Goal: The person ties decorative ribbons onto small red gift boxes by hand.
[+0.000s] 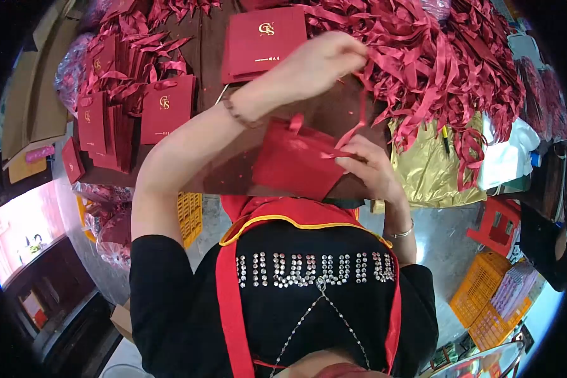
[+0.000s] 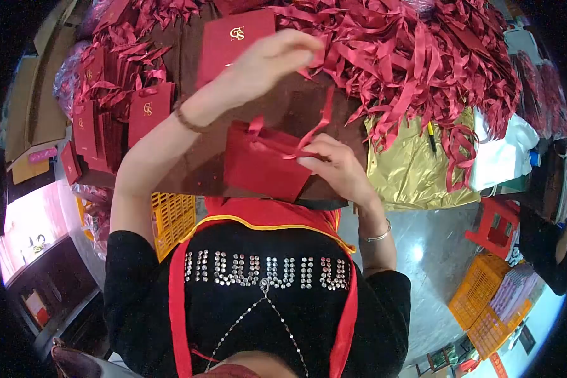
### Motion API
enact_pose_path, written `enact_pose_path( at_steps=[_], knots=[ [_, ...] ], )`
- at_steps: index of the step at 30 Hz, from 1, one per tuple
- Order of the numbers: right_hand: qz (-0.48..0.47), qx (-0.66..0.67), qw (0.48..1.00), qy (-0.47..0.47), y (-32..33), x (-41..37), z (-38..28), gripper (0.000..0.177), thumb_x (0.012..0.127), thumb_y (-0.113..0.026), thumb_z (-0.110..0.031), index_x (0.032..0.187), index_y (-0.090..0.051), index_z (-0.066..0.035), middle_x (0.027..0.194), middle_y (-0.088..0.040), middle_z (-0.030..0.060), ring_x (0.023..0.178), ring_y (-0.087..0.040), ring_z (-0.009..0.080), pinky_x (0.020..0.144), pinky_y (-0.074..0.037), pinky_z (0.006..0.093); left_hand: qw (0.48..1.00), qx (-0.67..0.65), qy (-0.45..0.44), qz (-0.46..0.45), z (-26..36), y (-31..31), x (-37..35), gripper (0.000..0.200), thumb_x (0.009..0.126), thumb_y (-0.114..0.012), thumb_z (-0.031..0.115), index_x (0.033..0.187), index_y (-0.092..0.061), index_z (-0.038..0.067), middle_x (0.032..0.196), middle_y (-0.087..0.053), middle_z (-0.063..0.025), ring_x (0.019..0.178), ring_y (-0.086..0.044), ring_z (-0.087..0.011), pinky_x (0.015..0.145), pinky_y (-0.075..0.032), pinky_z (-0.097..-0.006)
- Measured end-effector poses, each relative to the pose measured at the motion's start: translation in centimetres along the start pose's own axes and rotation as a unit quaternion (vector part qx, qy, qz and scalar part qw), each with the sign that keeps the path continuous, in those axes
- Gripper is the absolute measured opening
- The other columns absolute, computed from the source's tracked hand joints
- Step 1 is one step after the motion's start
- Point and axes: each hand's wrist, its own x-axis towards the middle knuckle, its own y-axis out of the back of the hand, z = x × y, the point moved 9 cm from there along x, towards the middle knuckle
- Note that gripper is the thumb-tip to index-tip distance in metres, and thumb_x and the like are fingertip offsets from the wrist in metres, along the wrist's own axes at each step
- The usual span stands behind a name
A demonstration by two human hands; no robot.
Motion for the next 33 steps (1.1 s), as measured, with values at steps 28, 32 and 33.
enact_pose_path(
  at_steps=[28,32,33],
  knots=[
    [0.101,0.286,0.95,0.067,-0.9,4.6,-0.2,0.049,0.086,-0.061,-0.015,0.13,-0.042,-0.004,0.121,-0.051,0.0077,0.111,-0.049,0.0171,0.095,-0.039,0.0289,0.681,-0.678,0.276,-0.027,-7.0,-6.0,-17.0,0.039,0.094,-0.049,0.016,0.13,-0.039,0.004,0.098,-0.059,-0.01,0.089,-0.057,-0.017,0.08,-0.047,-0.0277],
    [0.198,0.404,0.893,-0.023,0.8,3.3,4.7,0.043,0.096,-0.045,-0.024,0.134,-0.037,-0.006,0.119,-0.052,0.0071,0.113,-0.049,0.0151,0.096,-0.04,0.0305,0.907,-0.28,0.248,0.194,-8.8,-0.4,-16.1,0.04,0.09,-0.051,0.004,0.129,-0.039,0.004,0.094,-0.056,-0.0061,0.09,-0.055,-0.013,0.081,-0.046,-0.0256],
    [0.218,0.406,0.887,-0.017,1.1,2.7,5.1,0.041,0.097,-0.044,-0.025,0.133,-0.038,-0.006,0.118,-0.052,0.0067,0.111,-0.049,0.0148,0.096,-0.04,0.0312,0.912,-0.277,0.244,0.182,-8.8,-0.5,-16.2,0.042,0.089,-0.051,0.0,0.129,-0.039,0.004,0.094,-0.056,-0.0052,0.09,-0.055,-0.0123,0.082,-0.045,-0.0254]
  ],
)
